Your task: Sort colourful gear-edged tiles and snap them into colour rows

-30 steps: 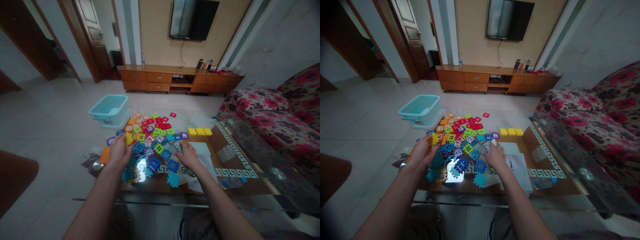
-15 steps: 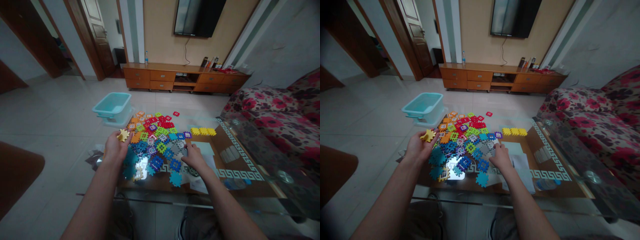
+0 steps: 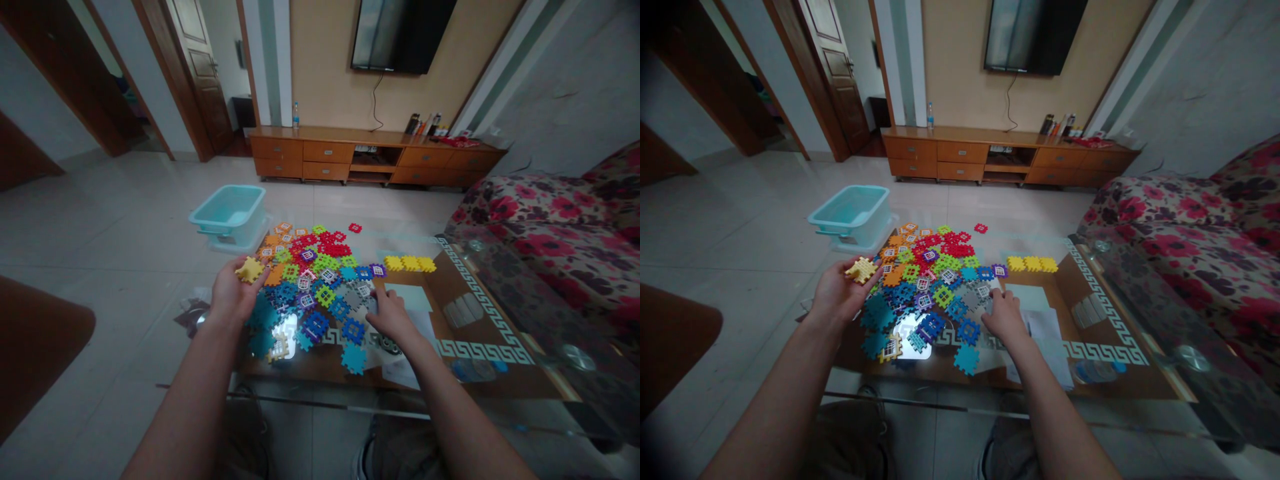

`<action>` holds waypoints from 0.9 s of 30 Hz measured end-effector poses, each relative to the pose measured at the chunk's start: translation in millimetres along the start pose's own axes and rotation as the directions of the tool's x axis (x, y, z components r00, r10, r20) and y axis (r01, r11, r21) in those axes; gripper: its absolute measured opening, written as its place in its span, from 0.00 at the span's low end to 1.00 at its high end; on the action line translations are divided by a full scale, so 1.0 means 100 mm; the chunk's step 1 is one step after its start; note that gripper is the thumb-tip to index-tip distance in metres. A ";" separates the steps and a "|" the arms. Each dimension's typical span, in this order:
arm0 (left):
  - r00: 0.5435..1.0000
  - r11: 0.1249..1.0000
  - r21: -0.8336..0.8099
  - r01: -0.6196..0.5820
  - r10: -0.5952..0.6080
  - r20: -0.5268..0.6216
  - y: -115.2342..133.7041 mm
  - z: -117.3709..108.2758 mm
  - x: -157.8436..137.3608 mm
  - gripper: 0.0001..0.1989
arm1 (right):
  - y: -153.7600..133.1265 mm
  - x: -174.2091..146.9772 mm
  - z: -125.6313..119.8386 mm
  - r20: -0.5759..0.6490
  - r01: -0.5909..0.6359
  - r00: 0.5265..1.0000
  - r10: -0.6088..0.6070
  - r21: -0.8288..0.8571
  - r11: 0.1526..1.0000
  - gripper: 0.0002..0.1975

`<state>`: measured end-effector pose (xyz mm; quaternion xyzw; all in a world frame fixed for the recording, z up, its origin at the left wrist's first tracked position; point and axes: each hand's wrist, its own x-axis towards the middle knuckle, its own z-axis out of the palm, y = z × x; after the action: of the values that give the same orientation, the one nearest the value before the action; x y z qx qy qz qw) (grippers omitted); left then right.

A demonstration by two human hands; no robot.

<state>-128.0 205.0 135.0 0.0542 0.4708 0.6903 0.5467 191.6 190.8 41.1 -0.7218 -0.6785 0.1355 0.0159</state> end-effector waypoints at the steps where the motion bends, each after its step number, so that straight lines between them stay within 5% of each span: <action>1: 1.000 1.000 0.010 0.019 -0.019 0.023 -0.01 0.00 -0.01 0.11 | 0.00 0.00 0.00 0.002 -0.003 1.000 0.003 -0.010 1.000 0.28; 10: 1.000 0.999 0.045 -0.006 0.005 0.004 -0.02 0.03 -0.04 0.11 | -0.02 -0.03 0.01 0.007 0.029 1.000 -0.028 -0.025 0.999 0.28; 27: 0.999 0.996 0.093 -0.017 0.020 -0.027 -0.01 0.06 -0.07 0.07 | 0.03 -0.04 0.02 0.000 -0.111 0.994 0.112 0.104 0.988 0.31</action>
<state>-121.3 203.0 140.4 0.0743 0.5092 0.6734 0.5307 194.2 186.1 39.4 -0.7572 -0.6291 0.1691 0.0480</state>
